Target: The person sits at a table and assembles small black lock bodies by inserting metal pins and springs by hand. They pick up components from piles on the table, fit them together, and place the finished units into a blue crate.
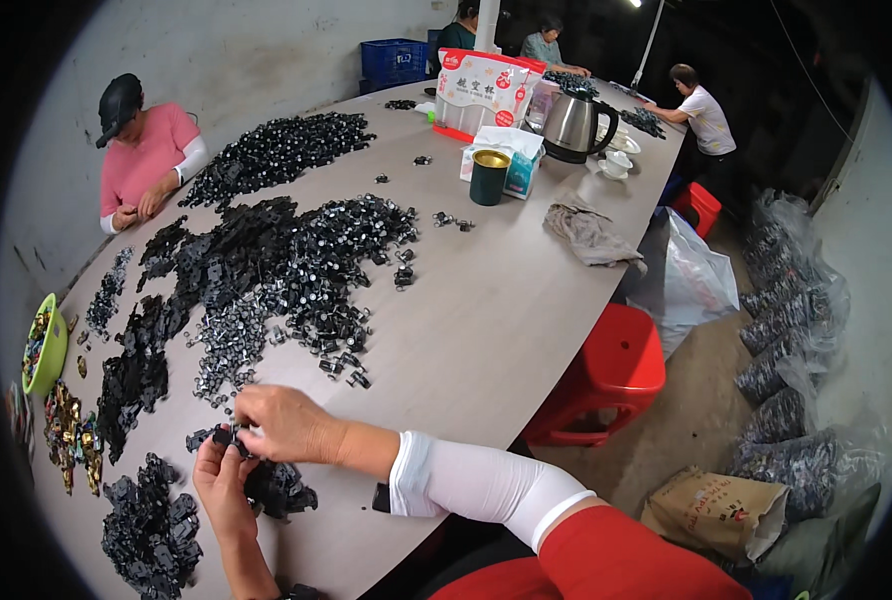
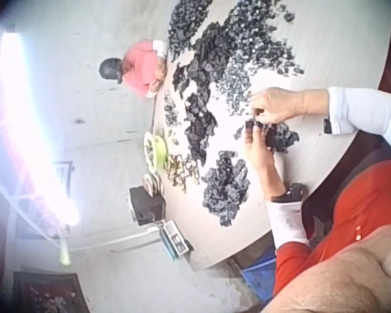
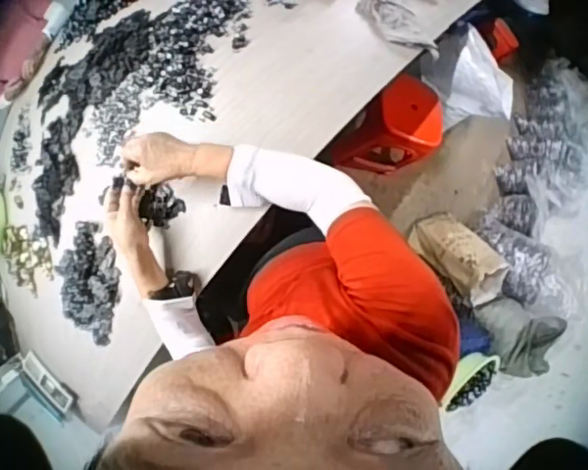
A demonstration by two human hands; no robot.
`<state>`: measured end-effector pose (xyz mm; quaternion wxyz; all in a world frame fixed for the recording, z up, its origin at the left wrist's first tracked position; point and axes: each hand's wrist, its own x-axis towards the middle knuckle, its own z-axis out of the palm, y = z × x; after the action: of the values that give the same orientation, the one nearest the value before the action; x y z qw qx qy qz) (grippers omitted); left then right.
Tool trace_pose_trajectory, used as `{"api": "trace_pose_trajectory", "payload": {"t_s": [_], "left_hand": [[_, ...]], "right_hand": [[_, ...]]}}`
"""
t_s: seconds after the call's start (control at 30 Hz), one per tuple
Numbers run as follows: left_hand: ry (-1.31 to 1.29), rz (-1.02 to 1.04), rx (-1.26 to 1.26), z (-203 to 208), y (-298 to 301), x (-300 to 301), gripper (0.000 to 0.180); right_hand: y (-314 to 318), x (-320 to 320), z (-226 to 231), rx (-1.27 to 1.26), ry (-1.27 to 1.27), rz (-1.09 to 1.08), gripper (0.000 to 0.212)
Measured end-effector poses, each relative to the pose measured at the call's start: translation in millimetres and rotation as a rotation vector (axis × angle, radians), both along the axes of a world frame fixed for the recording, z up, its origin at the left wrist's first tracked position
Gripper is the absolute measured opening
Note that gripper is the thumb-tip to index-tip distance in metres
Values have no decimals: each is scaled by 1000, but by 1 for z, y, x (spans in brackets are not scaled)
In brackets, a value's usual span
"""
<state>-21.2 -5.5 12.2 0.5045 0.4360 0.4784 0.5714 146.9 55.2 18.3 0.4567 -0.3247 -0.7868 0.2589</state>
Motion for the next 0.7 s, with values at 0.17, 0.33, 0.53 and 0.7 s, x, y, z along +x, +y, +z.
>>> {"api": "trace_pose_trajectory", "payload": {"t_s": [0.17,0.33,0.53,0.7], "left_hand": [[143,-25,46,6,-4,13,17],[205,-46,82,5,-4,10,21],[313,17,173,-4,-3,9,24],[235,57,166,-2,-5,10,23]], "right_hand": [[-10,-6,2,-7,-51,-4,16],[-13,-9,2,22,-50,-53,16],[-20,-14,3,106,-100,-110,19],[-21,-16,2,46,-38,-94,21]]}}
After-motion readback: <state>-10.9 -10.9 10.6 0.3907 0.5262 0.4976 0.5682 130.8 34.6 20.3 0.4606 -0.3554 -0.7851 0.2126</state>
